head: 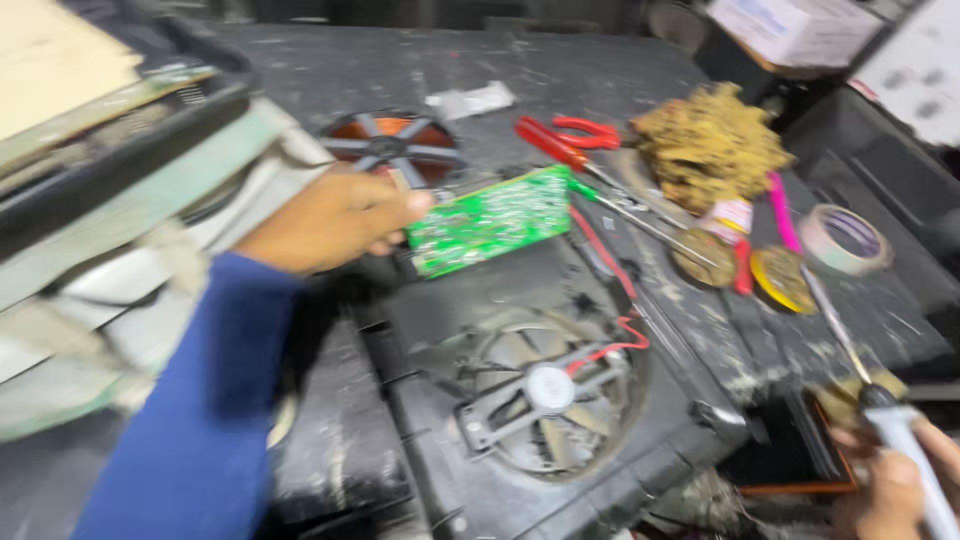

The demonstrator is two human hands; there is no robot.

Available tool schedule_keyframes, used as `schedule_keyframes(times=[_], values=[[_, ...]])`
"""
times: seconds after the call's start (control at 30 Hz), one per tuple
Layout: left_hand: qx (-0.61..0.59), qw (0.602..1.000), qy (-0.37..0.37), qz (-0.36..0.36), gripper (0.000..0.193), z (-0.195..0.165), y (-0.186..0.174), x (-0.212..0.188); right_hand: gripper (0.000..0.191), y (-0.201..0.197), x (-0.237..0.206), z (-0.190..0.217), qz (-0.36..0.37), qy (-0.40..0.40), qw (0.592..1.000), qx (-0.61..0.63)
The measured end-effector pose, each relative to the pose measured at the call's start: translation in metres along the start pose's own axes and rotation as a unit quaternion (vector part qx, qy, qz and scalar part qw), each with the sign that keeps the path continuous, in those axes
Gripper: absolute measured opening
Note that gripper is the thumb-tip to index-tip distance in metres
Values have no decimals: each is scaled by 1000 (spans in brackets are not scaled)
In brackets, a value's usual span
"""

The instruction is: The person repairs a green circuit board from a disassembled fan appliance at a cluttered workbench. They use a screwdriver to work on the board, then use a soldering iron to solder and desolder components on the board, repositioning it by hand between passes, and finally handle the board and a yellow component board on the appliance housing.

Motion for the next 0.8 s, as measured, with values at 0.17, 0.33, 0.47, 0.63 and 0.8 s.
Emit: schedule_keyframes(times=[0.17, 0.33, 0.47, 0.63, 0.8], values=[[60, 998, -22, -26, 60, 3, -9, -1, 48, 17, 37, -26, 2, -92, 991, -96], [118, 992, -44, -19, 66, 8, -8, 4, 42, 87, 35, 24, 36, -228, 936, -266], [118, 993, 14, -14, 62, -3, -7, 5, 38, 186, 28, 122, 132, -348, 845, -383], [81, 996, 38, -31, 56, -4, -9, 6, 26, 286, -2, 197, 274, -590, 616, -444], [104, 994, 14, -15, 63, 1, -7, 9, 37, 270, 50, 175, 200, -336, 837, -384]])
Point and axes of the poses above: each hand's wrist, its own x-axis towards the middle knuckle, its own y-axis out of the palm, z = x × y, the point moved 10 cm from there along x, towards the middle knuckle, and after that the axes turned 9 degrees about z, right-handed, at the moved point
